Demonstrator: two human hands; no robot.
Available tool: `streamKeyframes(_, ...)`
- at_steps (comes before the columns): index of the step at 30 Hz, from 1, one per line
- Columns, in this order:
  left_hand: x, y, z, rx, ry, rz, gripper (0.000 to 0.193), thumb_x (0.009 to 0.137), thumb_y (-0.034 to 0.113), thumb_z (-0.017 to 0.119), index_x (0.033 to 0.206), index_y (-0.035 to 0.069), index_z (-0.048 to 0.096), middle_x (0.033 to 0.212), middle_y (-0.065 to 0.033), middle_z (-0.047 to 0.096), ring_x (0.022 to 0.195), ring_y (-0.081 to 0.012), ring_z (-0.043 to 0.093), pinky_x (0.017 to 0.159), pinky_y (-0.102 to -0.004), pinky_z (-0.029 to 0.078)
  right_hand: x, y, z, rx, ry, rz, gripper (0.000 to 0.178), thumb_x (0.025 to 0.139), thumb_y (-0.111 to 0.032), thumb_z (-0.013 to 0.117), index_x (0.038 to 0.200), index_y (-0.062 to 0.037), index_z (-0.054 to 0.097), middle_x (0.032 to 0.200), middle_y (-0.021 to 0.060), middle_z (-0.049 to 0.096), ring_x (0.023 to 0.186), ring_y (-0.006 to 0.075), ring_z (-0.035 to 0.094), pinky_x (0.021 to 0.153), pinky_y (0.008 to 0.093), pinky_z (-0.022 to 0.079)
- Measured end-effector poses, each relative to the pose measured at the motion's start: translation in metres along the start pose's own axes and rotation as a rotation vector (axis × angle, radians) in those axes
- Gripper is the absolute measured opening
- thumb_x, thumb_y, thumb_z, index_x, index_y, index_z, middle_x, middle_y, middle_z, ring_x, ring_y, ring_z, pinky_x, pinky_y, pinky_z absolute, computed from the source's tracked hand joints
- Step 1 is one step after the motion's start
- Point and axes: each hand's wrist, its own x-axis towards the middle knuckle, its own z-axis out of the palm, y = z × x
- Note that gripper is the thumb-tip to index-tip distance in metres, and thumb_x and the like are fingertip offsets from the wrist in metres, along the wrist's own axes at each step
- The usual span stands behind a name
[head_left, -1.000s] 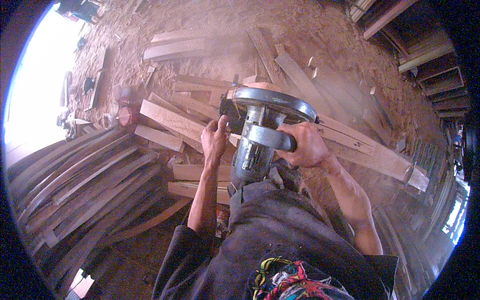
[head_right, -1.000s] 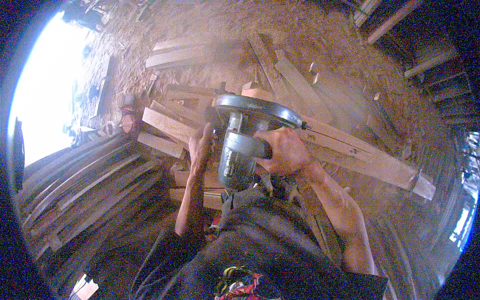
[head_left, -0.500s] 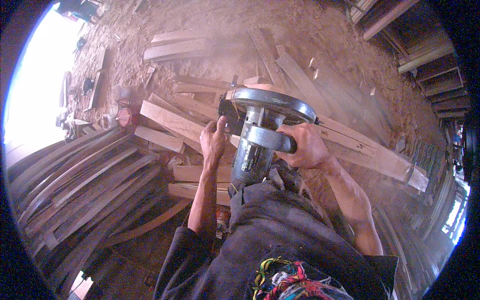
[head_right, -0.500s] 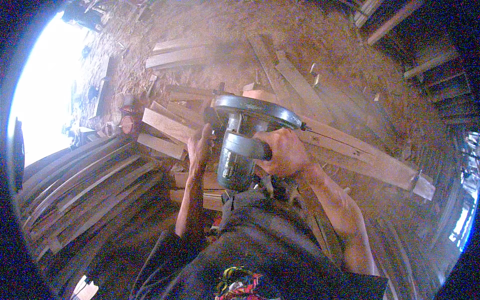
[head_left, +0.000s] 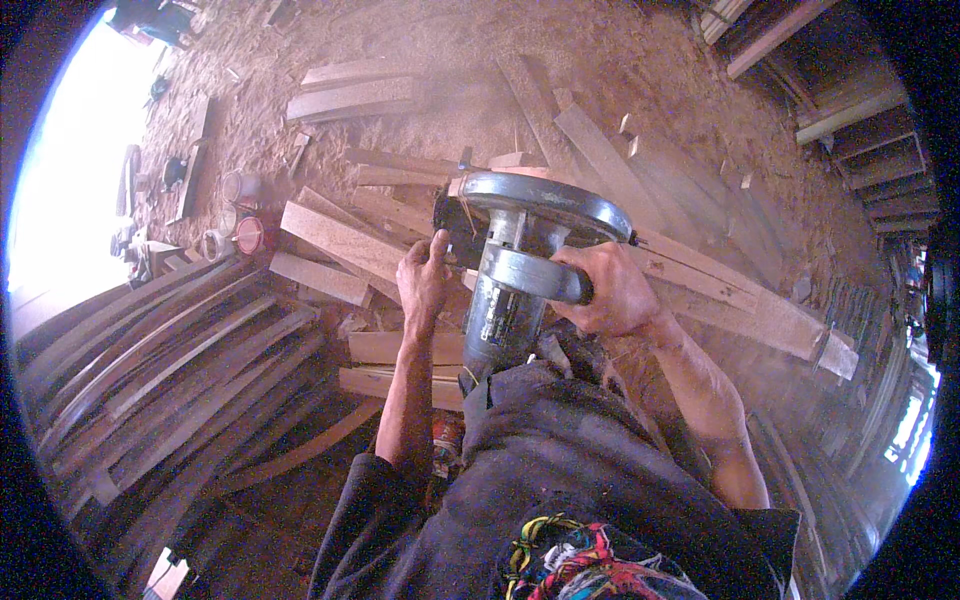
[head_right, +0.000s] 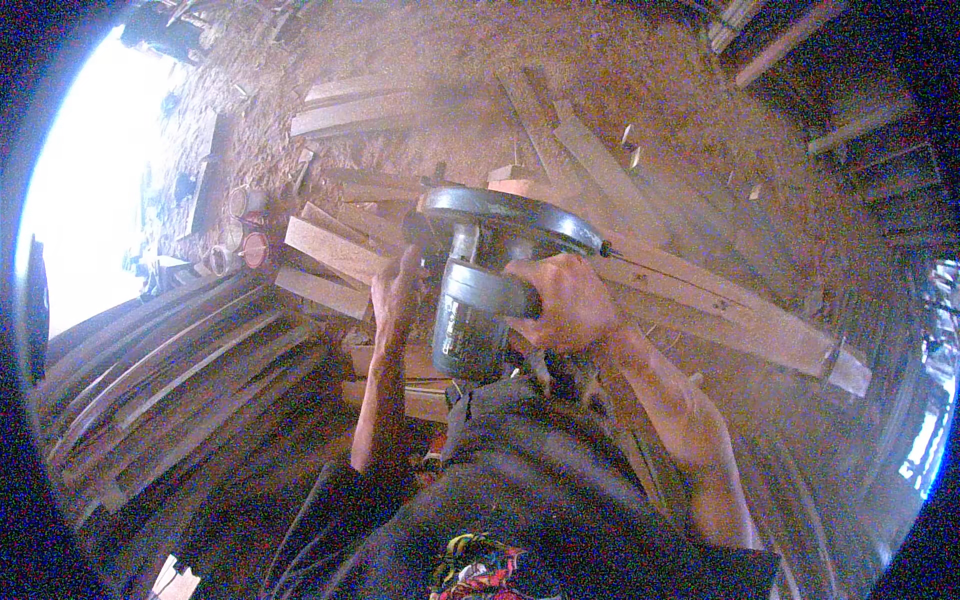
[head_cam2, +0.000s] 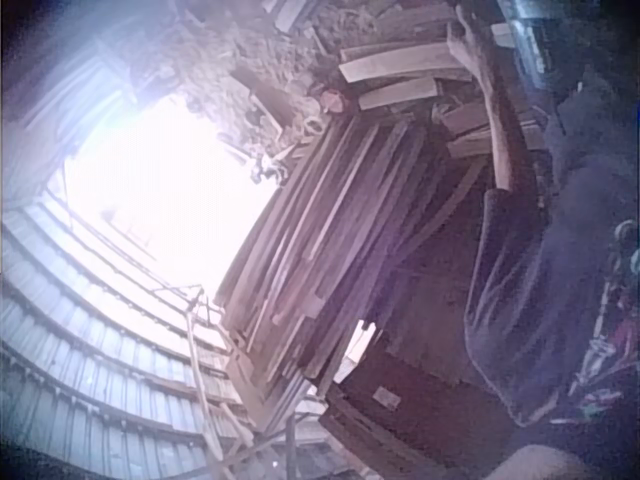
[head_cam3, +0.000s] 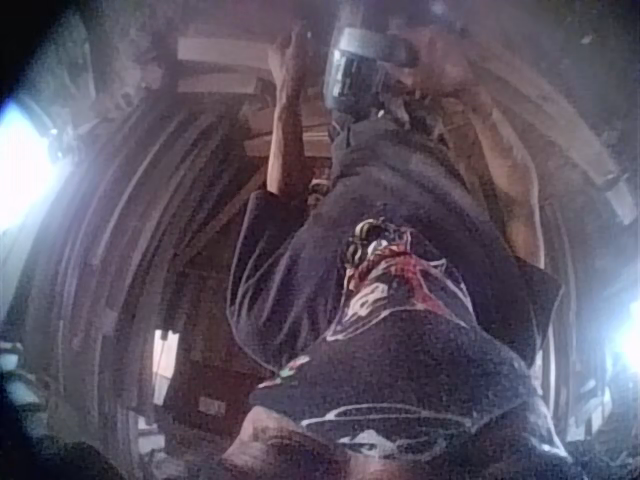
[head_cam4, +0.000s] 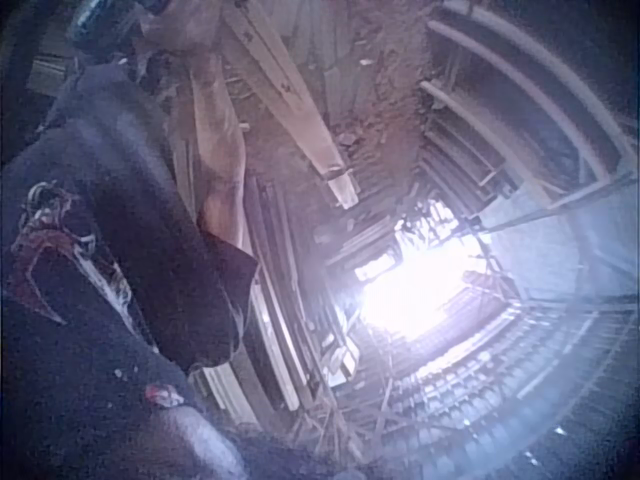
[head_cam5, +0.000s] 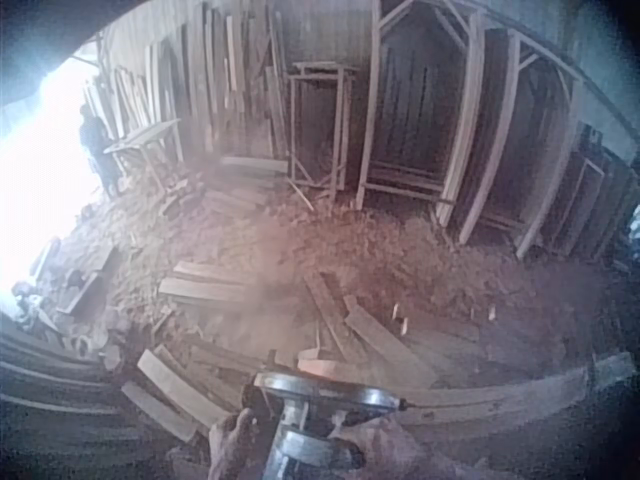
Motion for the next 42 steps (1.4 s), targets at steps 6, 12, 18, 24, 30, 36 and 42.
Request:
streamKeyframes(6,0.001,-0.004,0.002,0.000,0.015,-0.005,0.066,0.097,0.061,0.058,0.094,-0.003,0.073,0.066,-0.0122,0.066,0.066,-0.0231,0.065,0.067,-0.0417,0.049,-0.002,0.005,0.003,-0.031,0.004,0.001,0.035,0.070,-0.017,0.082,0.101,-0.0039,0.070,0.086,0.0190,0.072,0.081,0.0390,0.071,0.075,0.0447,0.055)
streamKeyframes(12,0.006,-0.009,0.004,-0.004,-0.003,-0.058,0.064,0.098,0.060,0.058,0.091,-0.003,0.073,0.066,-0.0125,0.065,0.066,-0.0237,0.065,0.067,-0.0421,0.049,-0.003,0.006,0.000,-0.048,-0.080,0.072,0.050,0.070,-0.028,0.085,0.112,-0.0045,0.072,0.099,0.0203,0.075,0.094,0.0405,0.072,0.088,0.0485,0.057)
streamKeyframes(18,0.008,-0.017,0.007,-0.054,0.047,0.013,0.063,0.098,0.058,0.059,0.093,-0.003,0.073,0.066,-0.0129,0.065,0.066,-0.0239,0.064,0.066,-0.0419,0.048,0.002,-0.002,-0.001,0.021,-0.008,-0.012,0.032,0.070,-0.010,0.081,0.099,-0.0022,0.070,0.083,0.0196,0.072,0.078,0.0369,0.072,0.071,0.0430,0.056)
streamKeyframes(24,0.009,-0.019,0.013,-0.113,0.066,0.082,0.063,0.099,0.058,0.060,0.092,-0.004,0.073,0.066,-0.0123,0.065,0.066,-0.0216,0.063,0.065,-0.0401,0.048,-0.006,0.016,0.010,-0.055,0.066,-0.060,0.035,0.070,-0.012,0.082,0.101,-0.0018,0.070,0.083,0.0201,0.072,0.079,0.0382,0.072,0.072,0.0436,0.056)
streamKeyframes(30,0.007,-0.021,0.013,-0.089,0.076,0.044,0.062,0.099,0.055,0.061,0.095,-0.005,0.073,0.069,-0.0125,0.067,0.066,-0.0220,0.063,0.066,-0.0412,0.049,-0.001,0.012,0.007,-0.040,0.015,-0.032,0.035,0.069,-0.013,0.082,0.101,-0.0020,0.070,0.085,0.0205,0.072,0.081,0.0385,0.073,0.074,0.0438,0.057)
streamKeyframes(36,0.004,-0.017,0.013,-0.100,0.076,0.032,0.061,0.100,0.054,0.060,0.098,-0.005,0.074,0.074,-0.0136,0.068,0.069,-0.0220,0.063,0.070,-0.0419,0.050,-0.004,0.019,0.010,-0.033,-0.020,-0.002,0.043,0.070,-0.018,0.081,0.109,-0.0036,0.070,0.093,0.0209,0.073,0.090,0.0390,0.071,0.082,0.0468,0.056)
streamKeyframes(42,0.006,-0.012,0.012,-0.029,0.054,0.060,0.060,0.100,0.053,0.060,0.097,-0.006,0.073,0.078,-0.0139,0.070,0.072,-0.0218,0.062,0.071,-0.0412,0.050,-0.003,0.008,-0.001,-0.040,-0.146,0.102,0.050,0.072,-0.025,0.081,0.116,-0.0060,0.069,0.101,0.0207,0.073,0.098,0.0405,0.070,0.089,0.0499,0.054)
